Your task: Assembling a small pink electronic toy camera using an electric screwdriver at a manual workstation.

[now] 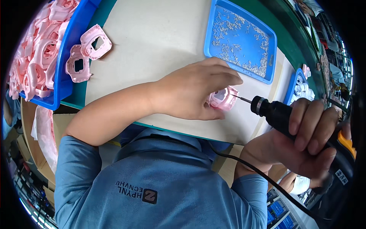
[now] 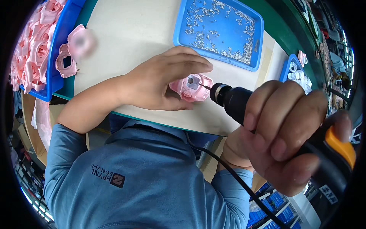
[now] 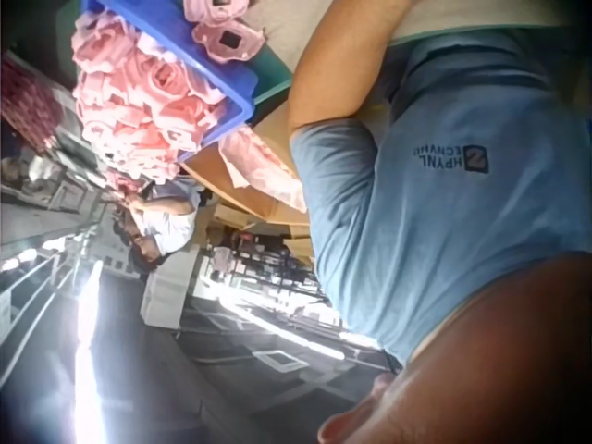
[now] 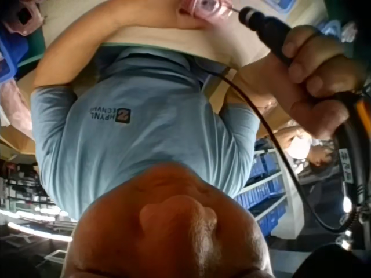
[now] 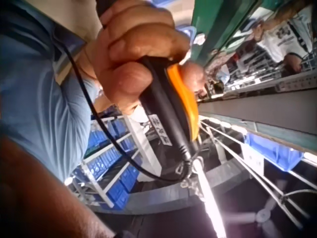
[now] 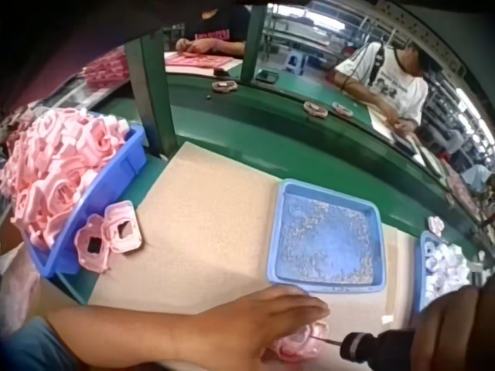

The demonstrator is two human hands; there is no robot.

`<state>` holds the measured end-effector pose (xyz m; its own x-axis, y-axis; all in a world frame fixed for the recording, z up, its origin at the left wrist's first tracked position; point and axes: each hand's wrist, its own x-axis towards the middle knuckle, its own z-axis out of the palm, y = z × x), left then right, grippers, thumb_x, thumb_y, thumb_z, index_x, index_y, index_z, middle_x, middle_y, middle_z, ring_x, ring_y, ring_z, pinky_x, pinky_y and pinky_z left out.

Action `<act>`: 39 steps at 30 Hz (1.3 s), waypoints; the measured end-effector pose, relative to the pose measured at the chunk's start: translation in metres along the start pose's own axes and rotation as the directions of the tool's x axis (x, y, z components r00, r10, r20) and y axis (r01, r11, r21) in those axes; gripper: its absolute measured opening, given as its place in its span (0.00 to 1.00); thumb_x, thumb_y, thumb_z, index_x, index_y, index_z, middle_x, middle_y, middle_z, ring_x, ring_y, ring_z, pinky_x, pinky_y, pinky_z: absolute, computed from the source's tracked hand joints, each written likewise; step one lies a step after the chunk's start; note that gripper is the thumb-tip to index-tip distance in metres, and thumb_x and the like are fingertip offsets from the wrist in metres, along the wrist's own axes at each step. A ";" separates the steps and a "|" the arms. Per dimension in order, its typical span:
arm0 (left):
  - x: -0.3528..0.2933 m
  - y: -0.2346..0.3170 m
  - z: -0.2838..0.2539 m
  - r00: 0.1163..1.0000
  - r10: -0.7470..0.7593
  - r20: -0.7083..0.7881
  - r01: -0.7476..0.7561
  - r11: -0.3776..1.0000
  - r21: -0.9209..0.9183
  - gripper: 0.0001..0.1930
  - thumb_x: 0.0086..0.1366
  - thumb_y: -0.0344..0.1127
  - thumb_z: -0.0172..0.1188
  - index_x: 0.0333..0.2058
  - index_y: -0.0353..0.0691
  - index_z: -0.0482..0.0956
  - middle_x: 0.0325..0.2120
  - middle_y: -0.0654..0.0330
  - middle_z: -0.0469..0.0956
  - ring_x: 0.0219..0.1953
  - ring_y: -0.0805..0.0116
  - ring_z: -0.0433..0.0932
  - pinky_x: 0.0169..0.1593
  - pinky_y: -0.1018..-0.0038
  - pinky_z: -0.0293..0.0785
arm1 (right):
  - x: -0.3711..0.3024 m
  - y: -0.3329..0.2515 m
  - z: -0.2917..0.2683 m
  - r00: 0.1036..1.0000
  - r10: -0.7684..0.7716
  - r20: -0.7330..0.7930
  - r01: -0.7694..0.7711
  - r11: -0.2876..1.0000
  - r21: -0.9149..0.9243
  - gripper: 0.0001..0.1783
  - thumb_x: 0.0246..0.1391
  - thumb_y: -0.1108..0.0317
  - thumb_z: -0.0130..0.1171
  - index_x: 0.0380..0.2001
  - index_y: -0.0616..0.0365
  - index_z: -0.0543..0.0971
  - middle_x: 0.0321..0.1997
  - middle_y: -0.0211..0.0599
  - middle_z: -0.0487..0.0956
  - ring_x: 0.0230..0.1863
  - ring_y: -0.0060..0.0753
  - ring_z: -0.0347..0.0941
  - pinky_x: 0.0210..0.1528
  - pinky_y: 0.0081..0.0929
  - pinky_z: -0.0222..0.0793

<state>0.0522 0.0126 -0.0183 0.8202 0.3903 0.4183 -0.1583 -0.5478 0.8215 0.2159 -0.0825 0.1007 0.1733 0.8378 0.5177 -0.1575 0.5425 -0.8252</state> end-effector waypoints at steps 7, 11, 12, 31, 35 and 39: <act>-0.003 -0.003 0.008 0.985 -0.100 0.138 0.082 0.988 0.129 0.30 0.43 0.37 0.73 0.47 0.38 0.76 0.44 0.58 0.77 0.49 0.59 0.72 0.53 0.67 0.71 | -0.022 0.015 -0.009 0.999 -0.011 -0.034 0.005 0.983 -0.185 0.18 0.55 0.63 0.54 0.49 0.53 0.72 0.21 0.24 0.67 0.20 0.17 0.64 0.24 0.22 0.60; -0.003 -0.005 0.009 0.991 -0.046 0.123 0.025 0.986 0.163 0.28 0.43 0.37 0.73 0.45 0.36 0.77 0.43 0.58 0.77 0.47 0.59 0.73 0.51 0.67 0.72 | -0.024 0.023 -0.011 0.997 -0.025 -0.073 0.010 0.980 -0.198 0.18 0.54 0.63 0.54 0.49 0.52 0.72 0.21 0.24 0.67 0.19 0.17 0.63 0.22 0.21 0.59; -0.003 -0.004 0.009 0.991 -0.052 0.121 0.032 0.986 0.162 0.28 0.43 0.37 0.73 0.45 0.36 0.77 0.43 0.58 0.77 0.47 0.59 0.73 0.51 0.67 0.72 | -0.025 0.023 -0.011 0.997 -0.024 -0.079 0.008 0.980 -0.198 0.18 0.54 0.63 0.54 0.48 0.53 0.72 0.21 0.23 0.67 0.19 0.17 0.62 0.22 0.21 0.59; -0.003 -0.005 0.008 0.988 -0.066 0.142 0.044 0.988 0.149 0.28 0.42 0.37 0.72 0.44 0.35 0.76 0.44 0.57 0.76 0.47 0.58 0.73 0.51 0.66 0.71 | -0.027 0.027 -0.007 0.996 0.068 0.061 -0.047 0.953 -0.298 0.15 0.57 0.63 0.51 0.48 0.46 0.71 0.22 0.22 0.63 0.20 0.16 0.60 0.27 0.21 0.61; -0.002 -0.004 0.008 0.987 -0.065 0.149 0.046 0.991 0.129 0.29 0.42 0.37 0.72 0.45 0.34 0.76 0.44 0.56 0.76 0.48 0.58 0.72 0.51 0.66 0.71 | -0.026 0.030 -0.006 0.993 0.061 0.103 -0.028 0.954 -0.297 0.16 0.58 0.64 0.50 0.50 0.46 0.69 0.22 0.22 0.64 0.21 0.17 0.62 0.27 0.22 0.62; -0.004 -0.005 0.008 0.989 -0.075 0.129 0.057 0.989 0.138 0.30 0.42 0.38 0.72 0.45 0.33 0.76 0.44 0.56 0.76 0.48 0.57 0.72 0.51 0.66 0.71 | -0.018 0.027 -0.022 0.991 0.058 0.117 -0.036 0.983 -0.182 0.16 0.56 0.65 0.50 0.49 0.49 0.70 0.22 0.22 0.65 0.21 0.18 0.63 0.28 0.23 0.61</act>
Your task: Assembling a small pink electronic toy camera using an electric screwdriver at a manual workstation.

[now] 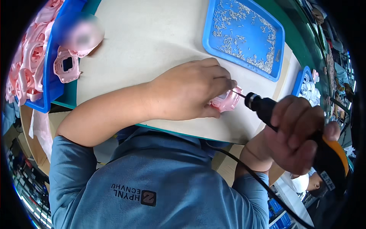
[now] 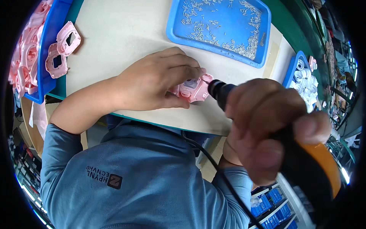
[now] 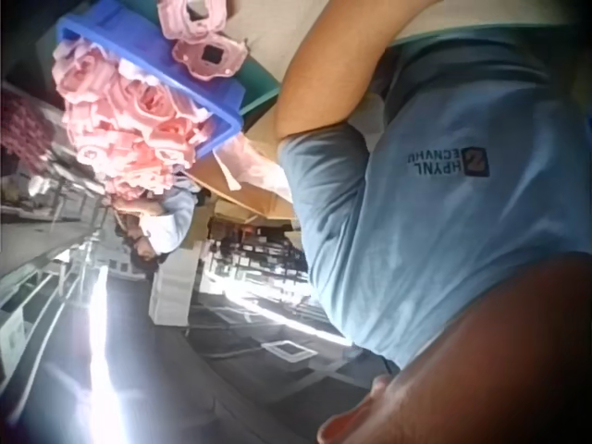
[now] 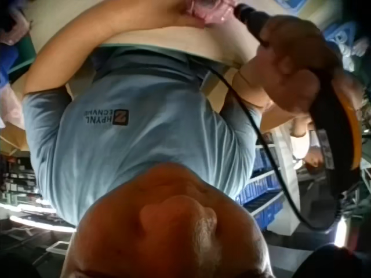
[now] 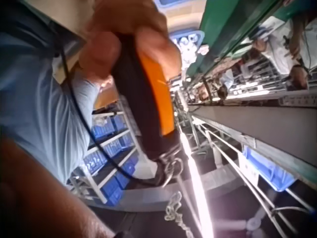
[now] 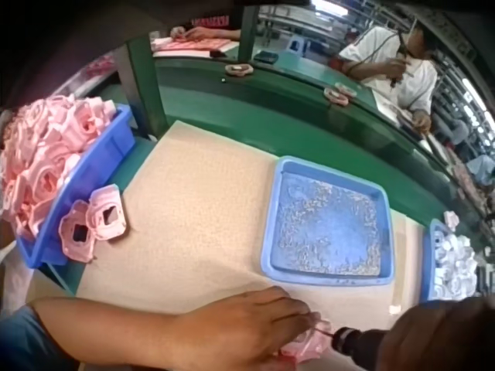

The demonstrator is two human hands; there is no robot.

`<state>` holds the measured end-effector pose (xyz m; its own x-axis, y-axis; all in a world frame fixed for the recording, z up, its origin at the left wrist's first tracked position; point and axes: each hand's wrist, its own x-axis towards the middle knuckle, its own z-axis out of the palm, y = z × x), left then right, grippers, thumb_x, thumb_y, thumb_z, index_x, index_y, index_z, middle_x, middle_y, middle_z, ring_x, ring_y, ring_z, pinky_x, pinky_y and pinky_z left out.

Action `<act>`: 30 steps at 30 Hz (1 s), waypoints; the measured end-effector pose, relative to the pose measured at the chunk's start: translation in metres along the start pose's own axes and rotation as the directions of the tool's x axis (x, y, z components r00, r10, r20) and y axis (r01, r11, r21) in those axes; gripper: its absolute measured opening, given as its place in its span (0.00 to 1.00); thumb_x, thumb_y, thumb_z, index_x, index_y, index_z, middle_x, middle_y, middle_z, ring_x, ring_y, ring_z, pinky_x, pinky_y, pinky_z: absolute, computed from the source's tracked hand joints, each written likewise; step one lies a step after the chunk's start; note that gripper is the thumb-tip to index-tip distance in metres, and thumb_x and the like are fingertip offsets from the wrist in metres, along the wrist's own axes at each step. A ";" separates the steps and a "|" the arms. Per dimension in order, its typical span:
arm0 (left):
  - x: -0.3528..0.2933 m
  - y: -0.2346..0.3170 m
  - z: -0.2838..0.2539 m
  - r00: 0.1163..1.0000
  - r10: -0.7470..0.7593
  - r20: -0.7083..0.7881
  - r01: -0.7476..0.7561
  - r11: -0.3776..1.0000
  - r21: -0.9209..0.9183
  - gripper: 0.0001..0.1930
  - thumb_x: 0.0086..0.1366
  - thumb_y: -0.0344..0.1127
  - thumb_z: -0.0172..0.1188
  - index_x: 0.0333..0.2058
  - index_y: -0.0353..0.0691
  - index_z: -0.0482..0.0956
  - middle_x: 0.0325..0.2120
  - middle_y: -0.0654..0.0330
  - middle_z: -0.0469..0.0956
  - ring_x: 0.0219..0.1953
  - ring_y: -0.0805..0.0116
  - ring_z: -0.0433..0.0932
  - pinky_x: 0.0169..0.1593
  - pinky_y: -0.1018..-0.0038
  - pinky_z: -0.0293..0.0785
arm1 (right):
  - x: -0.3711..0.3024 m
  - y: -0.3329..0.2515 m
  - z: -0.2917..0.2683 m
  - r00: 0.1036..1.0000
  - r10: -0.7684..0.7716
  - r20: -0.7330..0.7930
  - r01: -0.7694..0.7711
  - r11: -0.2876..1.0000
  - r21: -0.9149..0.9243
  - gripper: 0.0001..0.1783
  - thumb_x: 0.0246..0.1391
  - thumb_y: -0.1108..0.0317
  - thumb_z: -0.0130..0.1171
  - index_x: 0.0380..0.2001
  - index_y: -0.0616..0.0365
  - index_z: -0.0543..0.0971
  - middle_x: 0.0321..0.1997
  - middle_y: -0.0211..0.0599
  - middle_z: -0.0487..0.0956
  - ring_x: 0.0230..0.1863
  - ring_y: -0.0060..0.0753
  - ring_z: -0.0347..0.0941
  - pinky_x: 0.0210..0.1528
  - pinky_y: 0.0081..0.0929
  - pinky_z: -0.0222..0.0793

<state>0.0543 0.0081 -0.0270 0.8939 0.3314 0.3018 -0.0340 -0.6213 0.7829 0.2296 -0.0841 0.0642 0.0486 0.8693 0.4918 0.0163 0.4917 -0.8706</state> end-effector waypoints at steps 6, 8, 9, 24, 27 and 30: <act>-0.003 0.003 0.002 1.000 0.007 -0.014 -0.007 0.999 0.033 0.32 0.42 0.42 0.72 0.46 0.37 0.74 0.46 0.57 0.73 0.49 0.57 0.71 0.54 0.64 0.69 | 0.031 0.020 -0.040 0.962 -0.114 -0.247 0.133 0.989 0.062 0.17 0.53 0.68 0.51 0.47 0.56 0.70 0.22 0.27 0.66 0.23 0.24 0.63 0.32 0.30 0.63; -0.001 0.003 0.003 1.000 0.018 -0.003 -0.018 0.999 0.040 0.32 0.42 0.43 0.72 0.47 0.37 0.73 0.47 0.57 0.72 0.49 0.57 0.71 0.54 0.64 0.69 | 0.035 0.042 -0.043 0.955 -0.116 -0.273 0.145 0.985 0.090 0.19 0.55 0.72 0.49 0.50 0.62 0.66 0.22 0.35 0.66 0.23 0.28 0.65 0.31 0.35 0.67; -0.003 0.003 0.003 1.000 0.003 0.012 -0.004 0.999 0.049 0.33 0.42 0.43 0.72 0.47 0.37 0.73 0.48 0.57 0.71 0.49 0.57 0.71 0.54 0.64 0.68 | 0.034 0.051 -0.043 0.943 -0.131 -0.307 0.160 0.985 0.071 0.19 0.54 0.73 0.50 0.50 0.63 0.66 0.21 0.36 0.66 0.21 0.29 0.65 0.30 0.36 0.68; 0.007 -0.007 -0.009 0.903 0.118 -0.414 -0.063 0.988 0.143 0.24 0.46 0.31 0.70 0.44 0.37 0.76 0.41 0.55 0.76 0.39 0.56 0.74 0.42 0.65 0.72 | 0.037 -0.001 -0.020 0.985 -0.035 -0.171 0.072 0.974 0.217 0.11 0.53 0.64 0.50 0.40 0.53 0.71 0.22 0.26 0.67 0.22 0.21 0.63 0.32 0.29 0.62; 0.008 -0.008 -0.008 0.884 0.145 -0.444 -0.106 0.988 0.111 0.18 0.46 0.27 0.69 0.39 0.37 0.78 0.37 0.57 0.77 0.38 0.58 0.75 0.40 0.68 0.72 | 0.034 -0.007 -0.014 0.993 -0.018 -0.118 0.050 0.961 0.274 0.10 0.52 0.63 0.51 0.37 0.52 0.71 0.21 0.25 0.67 0.22 0.21 0.64 0.32 0.27 0.62; 0.006 -0.006 -0.012 0.892 0.162 -0.423 -0.144 0.987 0.074 0.13 0.47 0.25 0.68 0.34 0.37 0.80 0.33 0.59 0.78 0.36 0.60 0.75 0.39 0.69 0.72 | 0.032 -0.011 -0.011 0.995 -0.001 -0.098 0.031 0.952 0.304 0.08 0.51 0.63 0.53 0.34 0.52 0.71 0.20 0.25 0.68 0.22 0.20 0.65 0.32 0.26 0.62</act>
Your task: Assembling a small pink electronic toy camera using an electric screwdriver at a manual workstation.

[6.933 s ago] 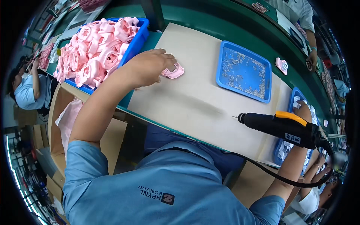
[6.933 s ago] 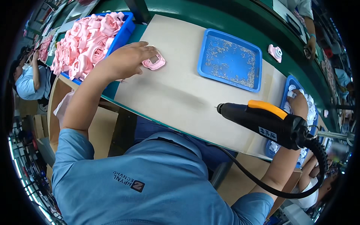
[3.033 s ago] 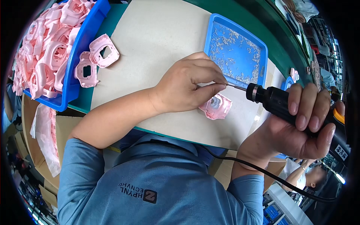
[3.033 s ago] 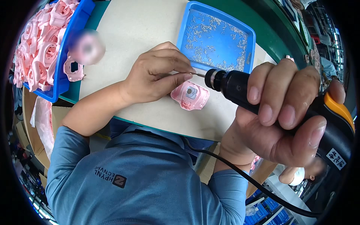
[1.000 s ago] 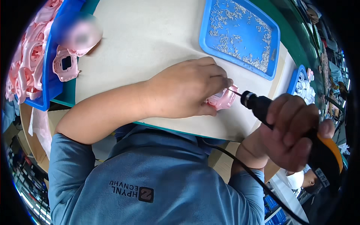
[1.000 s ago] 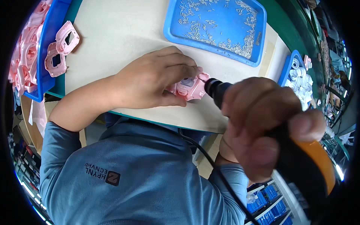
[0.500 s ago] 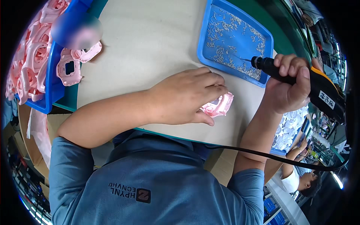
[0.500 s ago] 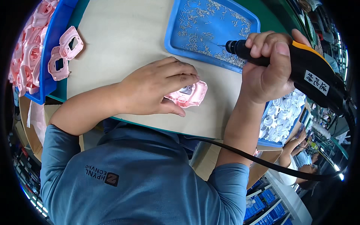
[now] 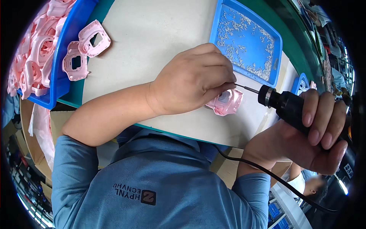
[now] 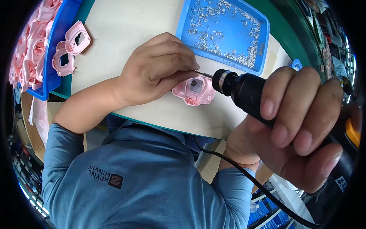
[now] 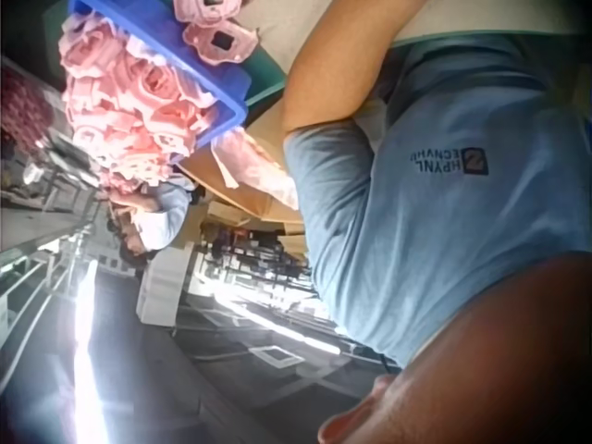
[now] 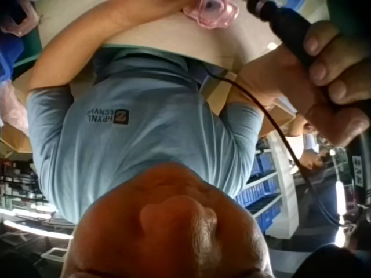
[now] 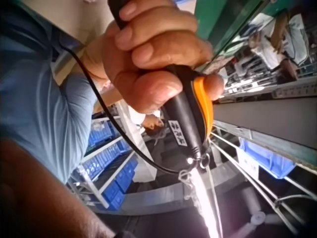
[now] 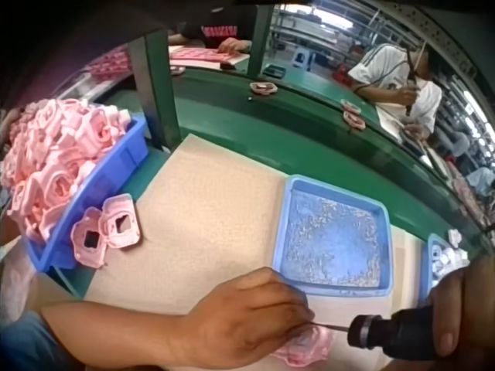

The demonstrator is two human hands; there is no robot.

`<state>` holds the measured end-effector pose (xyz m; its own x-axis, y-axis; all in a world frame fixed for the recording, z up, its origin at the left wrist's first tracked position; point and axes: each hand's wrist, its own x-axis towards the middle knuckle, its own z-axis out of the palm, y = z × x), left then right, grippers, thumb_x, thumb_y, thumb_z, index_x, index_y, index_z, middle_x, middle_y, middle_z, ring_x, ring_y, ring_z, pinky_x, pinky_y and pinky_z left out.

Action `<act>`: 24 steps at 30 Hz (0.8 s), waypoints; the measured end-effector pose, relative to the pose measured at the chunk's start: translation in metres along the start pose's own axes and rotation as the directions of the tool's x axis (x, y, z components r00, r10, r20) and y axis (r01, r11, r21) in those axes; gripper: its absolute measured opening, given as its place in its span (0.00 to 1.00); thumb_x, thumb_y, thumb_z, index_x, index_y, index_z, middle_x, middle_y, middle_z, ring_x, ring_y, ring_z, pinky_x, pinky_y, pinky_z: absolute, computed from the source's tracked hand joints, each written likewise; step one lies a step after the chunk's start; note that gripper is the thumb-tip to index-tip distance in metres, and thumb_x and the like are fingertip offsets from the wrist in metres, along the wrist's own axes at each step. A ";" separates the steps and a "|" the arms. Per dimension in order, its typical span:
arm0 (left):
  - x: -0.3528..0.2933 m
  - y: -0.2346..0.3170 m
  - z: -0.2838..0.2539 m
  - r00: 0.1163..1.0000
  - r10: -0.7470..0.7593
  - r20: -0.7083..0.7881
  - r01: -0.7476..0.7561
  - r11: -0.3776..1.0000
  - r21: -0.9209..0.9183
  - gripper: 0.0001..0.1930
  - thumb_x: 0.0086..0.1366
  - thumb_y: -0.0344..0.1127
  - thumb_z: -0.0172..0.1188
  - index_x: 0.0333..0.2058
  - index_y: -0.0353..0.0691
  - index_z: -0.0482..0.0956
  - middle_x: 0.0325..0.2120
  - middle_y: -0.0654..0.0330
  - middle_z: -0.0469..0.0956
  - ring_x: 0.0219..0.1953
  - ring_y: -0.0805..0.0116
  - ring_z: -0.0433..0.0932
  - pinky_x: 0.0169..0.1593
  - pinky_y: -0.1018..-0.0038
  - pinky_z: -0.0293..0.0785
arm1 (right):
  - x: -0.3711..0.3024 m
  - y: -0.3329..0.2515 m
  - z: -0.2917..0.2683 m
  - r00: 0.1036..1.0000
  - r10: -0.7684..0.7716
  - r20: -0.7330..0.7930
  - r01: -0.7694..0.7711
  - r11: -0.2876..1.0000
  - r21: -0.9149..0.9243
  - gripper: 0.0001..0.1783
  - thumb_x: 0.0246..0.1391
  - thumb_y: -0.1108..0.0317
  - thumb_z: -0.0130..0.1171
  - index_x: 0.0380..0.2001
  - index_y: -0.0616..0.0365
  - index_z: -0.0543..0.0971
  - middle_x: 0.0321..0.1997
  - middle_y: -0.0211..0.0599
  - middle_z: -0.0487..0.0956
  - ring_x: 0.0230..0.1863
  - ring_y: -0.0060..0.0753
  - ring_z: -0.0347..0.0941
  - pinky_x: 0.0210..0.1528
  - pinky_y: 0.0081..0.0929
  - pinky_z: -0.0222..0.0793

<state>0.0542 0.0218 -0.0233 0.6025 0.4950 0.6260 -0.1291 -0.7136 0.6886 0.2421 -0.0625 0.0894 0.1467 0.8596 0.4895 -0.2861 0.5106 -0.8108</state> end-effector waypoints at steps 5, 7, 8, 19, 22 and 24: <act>0.001 0.003 -0.001 1.000 -0.014 0.007 0.015 0.996 -0.091 0.09 0.47 0.24 0.67 0.29 0.36 0.81 0.29 0.59 0.79 0.35 0.61 0.75 0.38 0.71 0.72 | -0.001 -0.005 0.003 1.000 0.019 0.007 -0.019 1.000 0.024 0.07 0.49 0.62 0.55 0.28 0.52 0.71 0.20 0.25 0.69 0.22 0.19 0.66 0.31 0.24 0.63; 0.000 0.005 -0.001 1.000 0.001 0.022 0.001 0.995 -0.103 0.08 0.46 0.24 0.68 0.28 0.36 0.82 0.30 0.59 0.80 0.35 0.62 0.75 0.38 0.71 0.72 | -0.002 -0.007 0.004 1.000 0.023 0.006 -0.024 0.999 0.025 0.07 0.48 0.62 0.56 0.26 0.51 0.71 0.19 0.24 0.69 0.22 0.19 0.67 0.31 0.23 0.63; 0.001 0.006 -0.001 1.000 0.004 0.021 -0.002 0.995 -0.105 0.08 0.46 0.24 0.68 0.28 0.36 0.82 0.30 0.59 0.80 0.35 0.62 0.75 0.38 0.71 0.72 | -0.002 -0.008 0.004 1.000 0.027 0.008 -0.028 0.999 0.025 0.07 0.48 0.62 0.56 0.25 0.51 0.71 0.19 0.24 0.69 0.22 0.18 0.67 0.31 0.22 0.63; -0.001 0.008 -0.003 0.999 -0.023 0.043 0.029 0.989 -0.145 0.08 0.47 0.24 0.67 0.29 0.35 0.82 0.31 0.58 0.80 0.35 0.63 0.75 0.39 0.71 0.72 | -0.005 -0.012 0.018 0.999 -0.008 -0.031 0.008 1.000 0.015 0.14 0.48 0.62 0.58 0.38 0.52 0.75 0.20 0.23 0.72 0.23 0.17 0.70 0.30 0.21 0.66; -0.001 0.008 -0.002 0.997 -0.045 0.060 0.057 0.973 -0.223 0.08 0.48 0.24 0.66 0.30 0.35 0.83 0.31 0.57 0.81 0.36 0.63 0.75 0.40 0.71 0.72 | -0.004 -0.011 0.019 1.000 0.000 -0.020 0.000 1.000 0.002 0.16 0.48 0.62 0.58 0.41 0.52 0.74 0.20 0.22 0.72 0.22 0.17 0.70 0.29 0.21 0.66; 0.001 0.007 -0.002 0.995 -0.052 0.082 0.071 0.965 -0.251 0.08 0.48 0.24 0.66 0.30 0.34 0.83 0.32 0.57 0.81 0.36 0.63 0.75 0.40 0.71 0.72 | -0.004 -0.011 0.018 1.000 0.004 0.001 -0.004 1.000 0.022 0.15 0.48 0.62 0.58 0.40 0.52 0.75 0.20 0.21 0.72 0.22 0.16 0.70 0.29 0.20 0.66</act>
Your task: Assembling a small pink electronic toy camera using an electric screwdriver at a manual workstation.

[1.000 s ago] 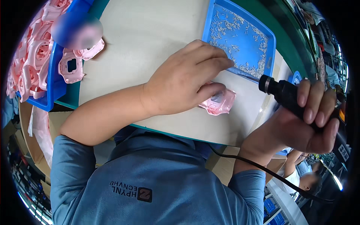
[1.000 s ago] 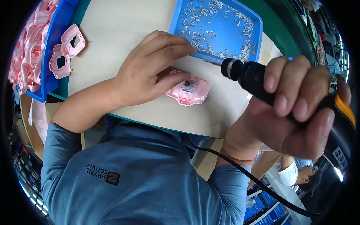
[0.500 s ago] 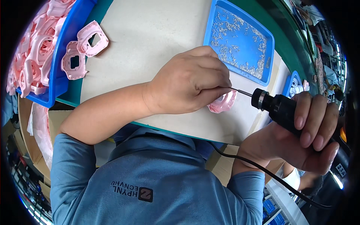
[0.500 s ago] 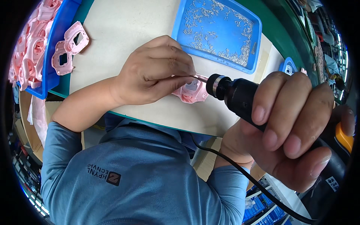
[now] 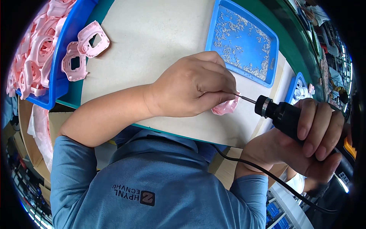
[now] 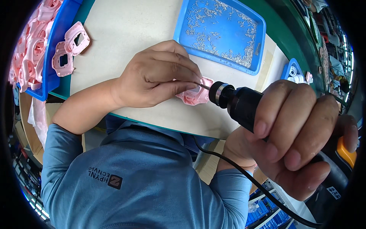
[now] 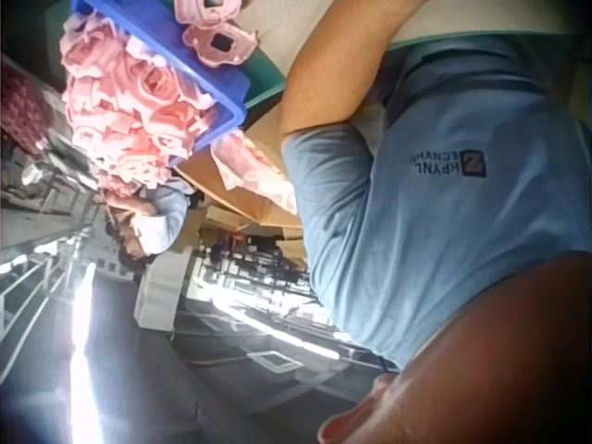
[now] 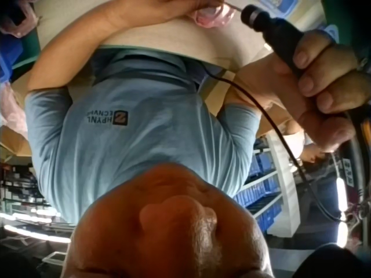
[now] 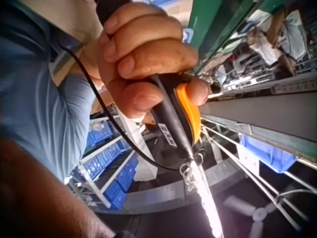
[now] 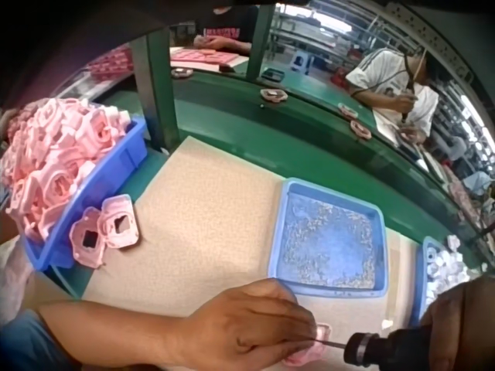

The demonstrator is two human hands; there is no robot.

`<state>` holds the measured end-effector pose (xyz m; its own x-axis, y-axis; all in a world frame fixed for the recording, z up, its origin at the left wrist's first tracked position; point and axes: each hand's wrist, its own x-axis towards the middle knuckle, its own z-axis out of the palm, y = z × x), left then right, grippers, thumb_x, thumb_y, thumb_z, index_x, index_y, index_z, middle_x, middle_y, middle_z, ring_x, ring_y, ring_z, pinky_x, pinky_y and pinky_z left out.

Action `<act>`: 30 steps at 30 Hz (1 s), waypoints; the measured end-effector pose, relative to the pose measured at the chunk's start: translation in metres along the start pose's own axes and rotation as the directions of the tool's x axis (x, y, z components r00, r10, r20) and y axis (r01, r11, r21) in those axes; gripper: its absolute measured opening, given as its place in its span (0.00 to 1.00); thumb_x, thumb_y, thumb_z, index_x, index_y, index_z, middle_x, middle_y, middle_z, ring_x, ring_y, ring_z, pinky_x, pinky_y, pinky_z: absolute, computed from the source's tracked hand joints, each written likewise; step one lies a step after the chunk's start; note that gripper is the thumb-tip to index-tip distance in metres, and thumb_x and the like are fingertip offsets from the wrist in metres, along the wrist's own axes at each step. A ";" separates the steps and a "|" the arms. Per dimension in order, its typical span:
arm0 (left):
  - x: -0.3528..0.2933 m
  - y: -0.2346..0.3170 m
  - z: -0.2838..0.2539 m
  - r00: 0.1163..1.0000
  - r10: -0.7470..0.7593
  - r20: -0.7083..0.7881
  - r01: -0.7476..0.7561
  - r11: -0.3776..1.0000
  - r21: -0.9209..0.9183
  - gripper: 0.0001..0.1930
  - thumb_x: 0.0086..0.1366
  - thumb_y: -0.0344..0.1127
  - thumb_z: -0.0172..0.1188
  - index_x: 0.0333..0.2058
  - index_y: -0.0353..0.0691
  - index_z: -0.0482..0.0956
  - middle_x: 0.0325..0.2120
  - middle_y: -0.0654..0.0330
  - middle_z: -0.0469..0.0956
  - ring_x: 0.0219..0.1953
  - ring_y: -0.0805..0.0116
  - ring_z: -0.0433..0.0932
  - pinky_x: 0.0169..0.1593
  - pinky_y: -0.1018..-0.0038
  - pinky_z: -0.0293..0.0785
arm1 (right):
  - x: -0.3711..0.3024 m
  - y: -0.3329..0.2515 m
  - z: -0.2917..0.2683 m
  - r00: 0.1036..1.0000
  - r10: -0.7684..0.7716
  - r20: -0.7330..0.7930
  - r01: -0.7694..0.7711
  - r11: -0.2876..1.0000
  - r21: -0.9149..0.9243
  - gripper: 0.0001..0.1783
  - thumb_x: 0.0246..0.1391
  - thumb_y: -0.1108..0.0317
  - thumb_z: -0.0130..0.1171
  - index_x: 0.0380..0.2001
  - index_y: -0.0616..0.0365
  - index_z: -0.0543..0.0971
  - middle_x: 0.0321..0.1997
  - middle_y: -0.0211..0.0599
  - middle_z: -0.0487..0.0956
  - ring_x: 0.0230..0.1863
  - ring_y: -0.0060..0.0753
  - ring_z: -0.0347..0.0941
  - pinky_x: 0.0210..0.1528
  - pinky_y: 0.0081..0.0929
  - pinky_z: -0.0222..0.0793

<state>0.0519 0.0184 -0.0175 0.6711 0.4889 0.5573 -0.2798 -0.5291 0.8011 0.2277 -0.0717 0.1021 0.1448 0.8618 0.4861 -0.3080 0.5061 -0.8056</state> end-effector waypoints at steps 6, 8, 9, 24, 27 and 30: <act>0.001 0.000 -0.001 1.000 -0.007 0.029 0.008 0.999 -0.040 0.08 0.49 0.24 0.65 0.32 0.34 0.83 0.33 0.56 0.82 0.36 0.63 0.74 0.40 0.71 0.72 | 0.000 -0.003 -0.008 0.998 -0.071 0.003 0.071 0.997 -0.015 0.16 0.45 0.62 0.58 0.39 0.55 0.74 0.19 0.20 0.72 0.20 0.15 0.69 0.28 0.18 0.67; 0.001 0.000 -0.002 1.000 -0.012 0.025 0.013 0.999 -0.049 0.08 0.49 0.24 0.65 0.32 0.34 0.83 0.33 0.56 0.82 0.36 0.63 0.74 0.40 0.71 0.72 | 0.001 -0.006 -0.016 0.996 -0.048 0.080 0.052 0.998 -0.040 0.13 0.45 0.62 0.58 0.35 0.54 0.74 0.19 0.20 0.72 0.20 0.15 0.69 0.28 0.18 0.67; 0.001 0.000 -0.002 1.000 -0.009 0.030 0.010 0.999 -0.048 0.08 0.49 0.24 0.65 0.32 0.34 0.83 0.33 0.56 0.82 0.36 0.63 0.74 0.40 0.71 0.72 | 0.001 -0.007 -0.017 0.994 -0.040 0.105 0.045 0.998 -0.048 0.12 0.45 0.62 0.58 0.34 0.53 0.75 0.19 0.20 0.72 0.20 0.15 0.69 0.28 0.18 0.67; -0.003 -0.005 0.002 0.999 0.019 0.044 -0.017 0.999 -0.045 0.08 0.48 0.27 0.68 0.30 0.36 0.83 0.34 0.58 0.81 0.39 0.63 0.74 0.43 0.71 0.72 | -0.004 0.002 -0.001 0.998 -0.047 0.051 0.048 0.999 -0.023 0.16 0.47 0.61 0.56 0.40 0.52 0.74 0.19 0.20 0.72 0.20 0.15 0.70 0.25 0.16 0.65; -0.003 0.000 0.006 0.999 -0.026 0.045 0.026 1.000 0.005 0.14 0.47 0.29 0.70 0.35 0.37 0.82 0.41 0.58 0.79 0.44 0.62 0.74 0.46 0.69 0.72 | -0.011 0.009 0.007 0.994 -0.102 0.035 0.105 0.992 -0.074 0.18 0.49 0.62 0.56 0.44 0.52 0.73 0.21 0.21 0.72 0.20 0.15 0.69 0.24 0.16 0.64; -0.007 0.002 0.008 0.986 -0.100 0.132 0.085 0.990 0.116 0.20 0.46 0.32 0.71 0.41 0.39 0.79 0.47 0.59 0.76 0.48 0.60 0.73 0.49 0.67 0.72 | -0.019 0.009 0.010 0.997 -0.071 0.021 0.073 0.990 -0.122 0.18 0.51 0.62 0.55 0.45 0.53 0.73 0.22 0.22 0.72 0.20 0.15 0.68 0.23 0.17 0.62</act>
<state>0.0519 0.0081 -0.0212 0.7807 0.4435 0.4404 -0.1400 -0.5627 0.8148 0.2125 -0.0839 0.0889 0.1461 0.8229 0.5491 -0.1791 0.5678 -0.8034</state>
